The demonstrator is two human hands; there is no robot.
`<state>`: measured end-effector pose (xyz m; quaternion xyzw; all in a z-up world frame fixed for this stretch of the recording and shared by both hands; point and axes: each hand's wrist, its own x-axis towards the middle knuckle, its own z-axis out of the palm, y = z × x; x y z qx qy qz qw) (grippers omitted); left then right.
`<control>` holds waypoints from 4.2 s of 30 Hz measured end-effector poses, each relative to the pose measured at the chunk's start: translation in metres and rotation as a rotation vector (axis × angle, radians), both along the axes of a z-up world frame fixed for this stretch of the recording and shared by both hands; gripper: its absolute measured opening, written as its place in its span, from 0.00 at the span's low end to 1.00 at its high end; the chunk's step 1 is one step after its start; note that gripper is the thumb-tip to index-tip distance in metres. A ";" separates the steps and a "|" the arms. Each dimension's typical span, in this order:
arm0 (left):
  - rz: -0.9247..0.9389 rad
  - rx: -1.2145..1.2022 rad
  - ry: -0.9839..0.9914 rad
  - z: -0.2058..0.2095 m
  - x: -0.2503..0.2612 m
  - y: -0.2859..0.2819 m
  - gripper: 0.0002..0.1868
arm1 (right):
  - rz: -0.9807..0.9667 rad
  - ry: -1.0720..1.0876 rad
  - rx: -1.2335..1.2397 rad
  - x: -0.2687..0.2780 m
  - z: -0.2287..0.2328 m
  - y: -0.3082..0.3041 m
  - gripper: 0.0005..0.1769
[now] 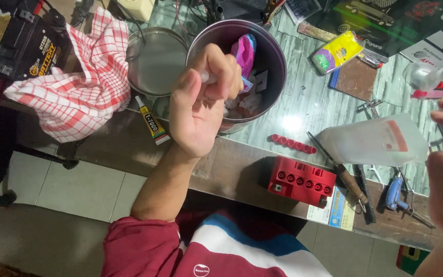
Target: Using a manual syringe to fill small red battery cells with liquid on a workbench.
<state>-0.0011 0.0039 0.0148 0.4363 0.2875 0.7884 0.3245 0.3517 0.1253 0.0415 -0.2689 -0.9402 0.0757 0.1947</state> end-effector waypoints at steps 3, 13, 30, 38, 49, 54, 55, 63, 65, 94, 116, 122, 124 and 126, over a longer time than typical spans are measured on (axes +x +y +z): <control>-0.007 0.062 0.029 -0.001 -0.002 0.003 0.21 | -0.099 0.020 -0.111 0.011 -0.011 -0.017 0.43; 0.083 0.089 0.128 -0.007 0.000 -0.001 0.20 | -0.113 0.071 -0.169 -0.002 -0.005 -0.049 0.34; -0.059 0.131 0.138 0.005 -0.007 0.005 0.21 | 0.055 0.179 -0.137 -0.053 0.000 -0.064 0.22; -0.006 0.053 0.183 -0.007 -0.004 -0.001 0.24 | 0.058 0.124 -0.175 -0.058 -0.003 -0.064 0.17; -0.103 0.089 -0.013 0.004 -0.004 -0.003 0.20 | 0.129 0.175 -0.126 -0.063 -0.006 -0.062 0.14; -0.161 0.107 -0.012 0.002 -0.002 -0.007 0.28 | 0.170 0.149 -0.114 -0.085 -0.001 -0.066 0.11; -0.135 0.150 -0.009 0.002 0.000 -0.006 0.32 | 0.231 0.122 -0.132 -0.095 0.003 -0.068 0.13; -0.022 0.129 0.091 0.001 0.012 -0.007 0.51 | 0.363 -0.170 0.216 -0.153 0.018 -0.066 0.24; -0.054 0.117 0.106 0.000 0.013 -0.008 0.50 | 0.372 -0.194 0.306 -0.167 0.022 -0.066 0.22; 0.008 0.090 0.358 0.013 0.011 -0.006 0.25 | 0.294 0.117 0.124 -0.151 0.015 -0.054 0.07; -0.647 -0.085 0.297 0.031 0.082 -0.005 0.30 | 0.010 0.577 -0.384 -0.049 -0.028 -0.099 0.13; -0.677 -0.146 0.266 0.000 0.112 -0.010 0.31 | -0.064 0.647 -0.405 -0.041 -0.058 -0.105 0.17; -0.643 -0.156 0.358 -0.007 0.114 -0.011 0.21 | -0.069 0.649 -0.423 -0.038 -0.064 -0.104 0.20; -0.607 -0.165 0.449 -0.013 0.118 -0.011 0.18 | -0.073 0.650 -0.441 -0.034 -0.073 -0.102 0.23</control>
